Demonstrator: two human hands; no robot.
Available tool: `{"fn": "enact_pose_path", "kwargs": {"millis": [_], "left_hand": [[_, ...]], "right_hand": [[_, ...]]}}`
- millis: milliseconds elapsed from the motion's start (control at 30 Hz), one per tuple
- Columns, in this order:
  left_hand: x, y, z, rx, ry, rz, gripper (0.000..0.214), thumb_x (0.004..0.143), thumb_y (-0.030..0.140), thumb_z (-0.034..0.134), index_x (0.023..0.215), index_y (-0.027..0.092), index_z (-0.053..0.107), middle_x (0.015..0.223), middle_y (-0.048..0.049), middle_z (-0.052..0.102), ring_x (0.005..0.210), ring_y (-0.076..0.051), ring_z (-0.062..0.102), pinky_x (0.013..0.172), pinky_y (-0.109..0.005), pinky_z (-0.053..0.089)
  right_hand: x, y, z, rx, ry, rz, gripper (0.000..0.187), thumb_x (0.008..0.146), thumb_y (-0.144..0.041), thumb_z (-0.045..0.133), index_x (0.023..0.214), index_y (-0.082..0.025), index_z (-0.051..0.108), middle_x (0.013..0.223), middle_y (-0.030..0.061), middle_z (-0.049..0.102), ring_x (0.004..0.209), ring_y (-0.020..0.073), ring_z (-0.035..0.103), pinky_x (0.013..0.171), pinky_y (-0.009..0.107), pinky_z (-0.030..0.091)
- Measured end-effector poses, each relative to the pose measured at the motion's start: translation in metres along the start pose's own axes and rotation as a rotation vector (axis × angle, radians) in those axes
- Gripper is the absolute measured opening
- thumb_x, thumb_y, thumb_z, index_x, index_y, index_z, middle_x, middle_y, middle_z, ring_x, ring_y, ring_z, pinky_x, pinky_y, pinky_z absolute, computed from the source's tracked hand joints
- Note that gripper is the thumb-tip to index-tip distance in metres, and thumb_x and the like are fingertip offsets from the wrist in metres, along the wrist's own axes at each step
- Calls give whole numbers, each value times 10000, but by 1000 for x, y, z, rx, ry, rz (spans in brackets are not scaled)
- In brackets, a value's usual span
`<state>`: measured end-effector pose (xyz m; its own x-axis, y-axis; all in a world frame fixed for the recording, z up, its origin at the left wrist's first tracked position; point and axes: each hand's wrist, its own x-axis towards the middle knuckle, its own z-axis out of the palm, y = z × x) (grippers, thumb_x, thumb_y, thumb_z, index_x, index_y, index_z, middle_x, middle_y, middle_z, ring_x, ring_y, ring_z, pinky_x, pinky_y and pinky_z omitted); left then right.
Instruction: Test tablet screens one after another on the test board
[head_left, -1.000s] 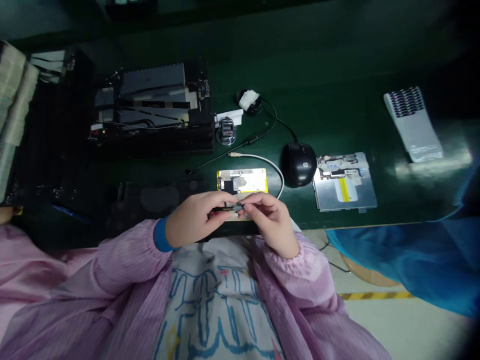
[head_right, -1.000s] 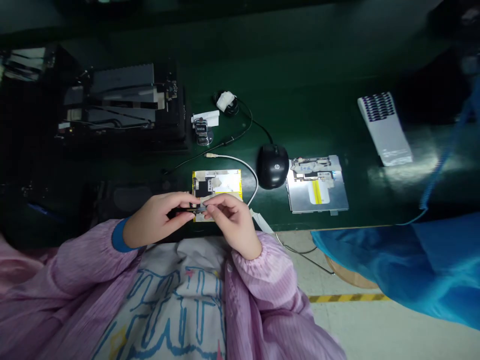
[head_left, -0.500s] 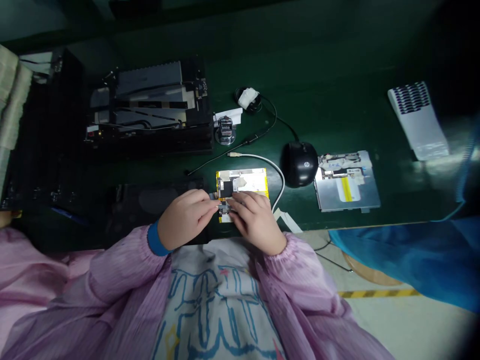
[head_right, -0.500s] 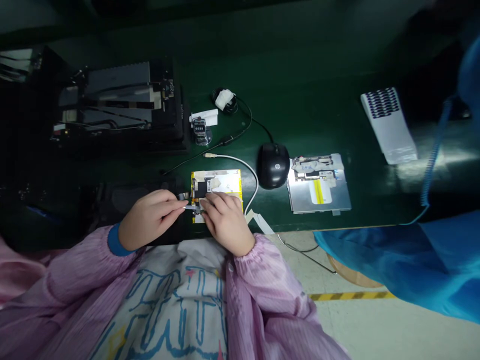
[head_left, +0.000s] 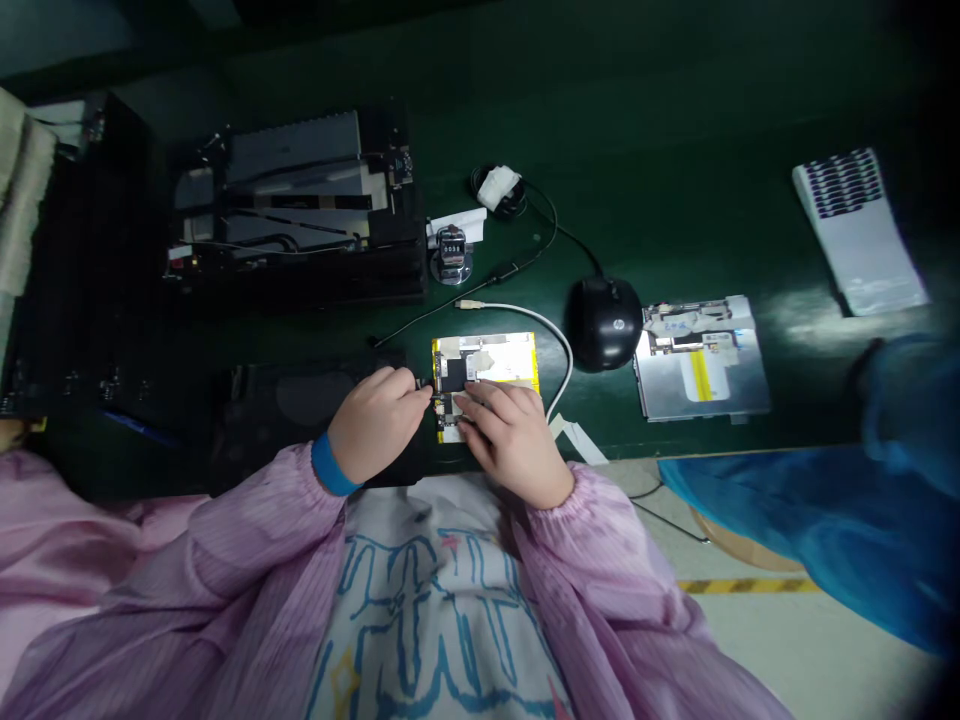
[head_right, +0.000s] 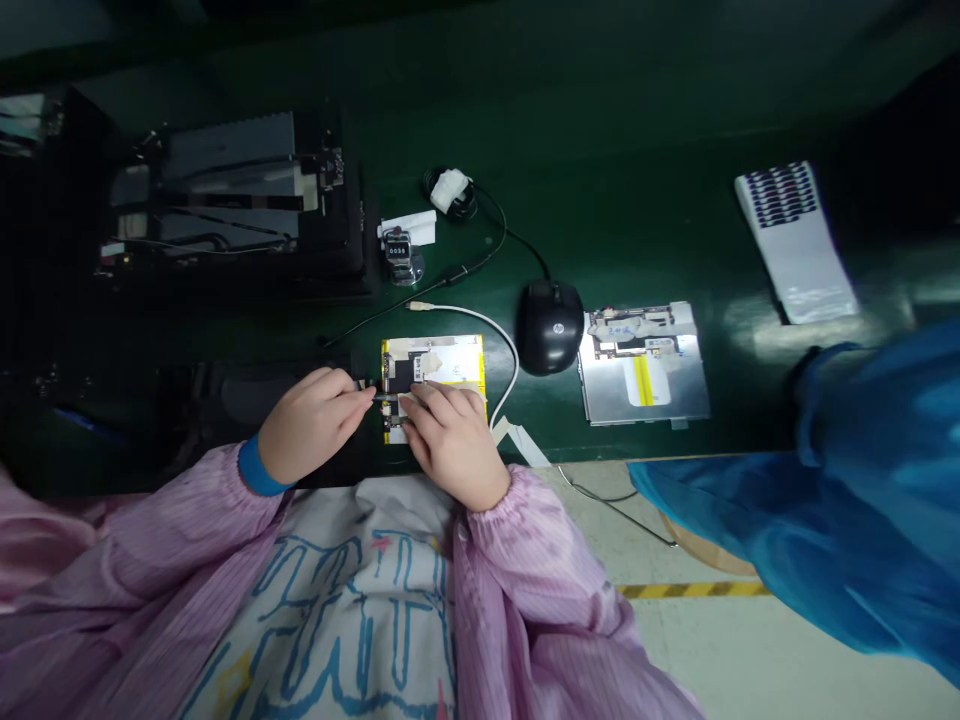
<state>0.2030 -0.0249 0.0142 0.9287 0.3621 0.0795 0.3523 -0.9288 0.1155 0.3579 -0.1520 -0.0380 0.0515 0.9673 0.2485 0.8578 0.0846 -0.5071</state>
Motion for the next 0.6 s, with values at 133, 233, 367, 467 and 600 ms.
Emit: {"fn": "enact_pose_path", "kwargs": {"millis": [133,233,367,467,600], "left_hand": [[0,-1,0,-7,3,0,291,934,175,443,763,149,677,664,-38,541,654,-163,469,639,-308,423],[0,-1,0,-29,-3,0,313,935,182,442,725,148,672,656,-42,530,652,-167,464,634,-312,422],[1,-1,0,-42,-12,-12,317,935,179,442,714,145,667,661,-45,529,661,-169,465,641,-310,418],[0,-1,1,-31,-17,-6,308,932,175,447,719,142,668,662,-46,529,663,-173,466,644,-314,418],[0,-1,2,-23,-17,1,290,926,161,451,734,140,666,671,-48,530,666,-181,466,637,-323,417]], "right_hand": [[-1,0,1,3,-16,5,307,919,-263,499,1200,-185,594,1210,107,603,1094,260,511,891,434,391],[-2,0,2,-6,-23,3,315,919,-264,496,1210,-186,587,1222,110,596,1102,265,504,899,443,389],[-2,0,2,-33,-25,-9,314,932,-268,477,1215,-178,580,1218,111,601,1100,266,498,893,444,389],[-2,-1,2,-92,-41,-28,321,936,-270,473,1226,-183,577,1222,110,597,1103,276,487,881,445,384],[-1,-3,1,-158,-63,-43,325,936,-277,475,1232,-194,580,1228,108,593,1098,288,479,868,447,379]]}}
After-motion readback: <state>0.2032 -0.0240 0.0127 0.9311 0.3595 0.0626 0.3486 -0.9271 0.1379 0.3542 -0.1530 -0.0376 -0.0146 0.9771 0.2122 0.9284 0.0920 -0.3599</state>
